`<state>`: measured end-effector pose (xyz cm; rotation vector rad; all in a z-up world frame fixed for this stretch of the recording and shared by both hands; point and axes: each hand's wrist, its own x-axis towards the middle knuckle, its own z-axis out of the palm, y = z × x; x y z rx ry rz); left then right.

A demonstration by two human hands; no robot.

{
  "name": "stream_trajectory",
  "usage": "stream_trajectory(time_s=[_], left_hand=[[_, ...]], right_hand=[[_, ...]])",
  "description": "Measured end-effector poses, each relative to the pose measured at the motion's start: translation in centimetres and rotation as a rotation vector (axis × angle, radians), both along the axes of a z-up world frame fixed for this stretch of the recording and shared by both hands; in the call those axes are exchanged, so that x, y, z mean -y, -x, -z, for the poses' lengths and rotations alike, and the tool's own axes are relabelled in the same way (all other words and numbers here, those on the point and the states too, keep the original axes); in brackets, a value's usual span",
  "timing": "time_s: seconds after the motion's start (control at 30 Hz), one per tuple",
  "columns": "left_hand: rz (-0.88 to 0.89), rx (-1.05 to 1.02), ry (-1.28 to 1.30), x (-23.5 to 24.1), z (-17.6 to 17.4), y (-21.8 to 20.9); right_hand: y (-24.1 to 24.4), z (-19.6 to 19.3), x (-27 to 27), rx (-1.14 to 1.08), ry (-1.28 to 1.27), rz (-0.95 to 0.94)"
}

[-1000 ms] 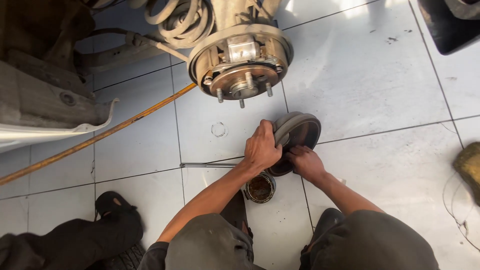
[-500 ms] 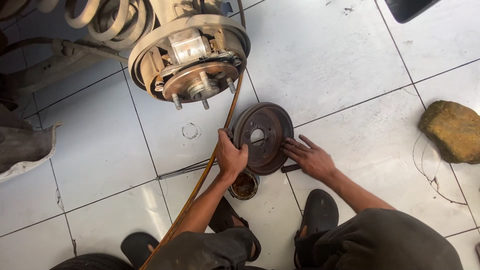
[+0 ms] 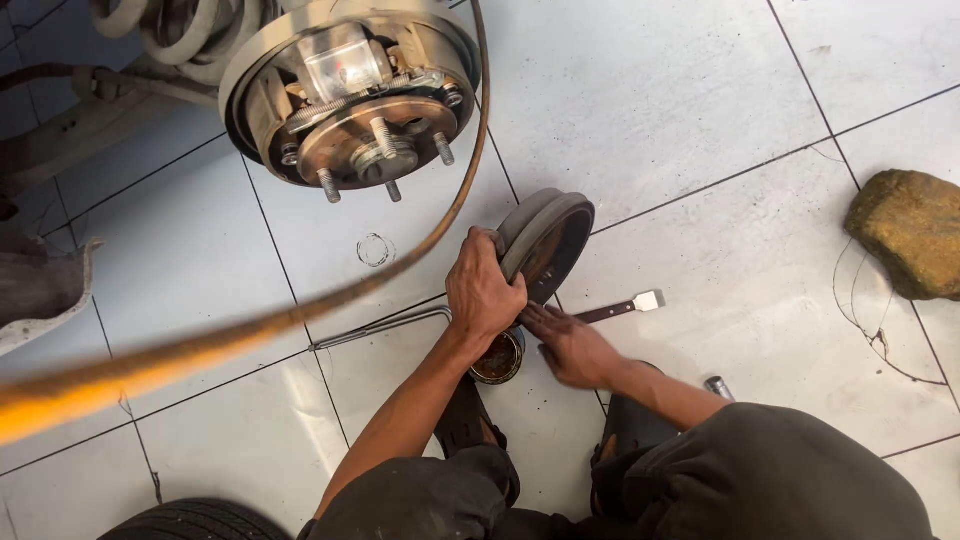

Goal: The person works on a car's brake assembly, adjusting the brake shoes and components within the drum. They then remove the brake drum, clean it with a brush, and apply a dark substance from a can onto the drum's surface.

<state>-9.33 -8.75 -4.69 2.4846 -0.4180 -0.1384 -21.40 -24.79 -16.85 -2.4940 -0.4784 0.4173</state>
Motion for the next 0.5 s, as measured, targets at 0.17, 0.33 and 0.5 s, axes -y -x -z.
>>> stream_trajectory(time_s=[0.17,0.33,0.5], left_hand=[[0.135,0.062,-0.008,1.3,-0.3,-0.1],[0.152,0.050,-0.037,1.8,-0.6,-0.1],[0.173,0.053,-0.021,1.3,0.0,-0.3]], right_hand=[[-1.7,0.6,1.4,0.163,0.078,0.052],[-0.1,-4.2,-2.5,-0.344,-0.222,0.160],[-0.5,-0.2,1.7,0.085,-0.005,0.135]])
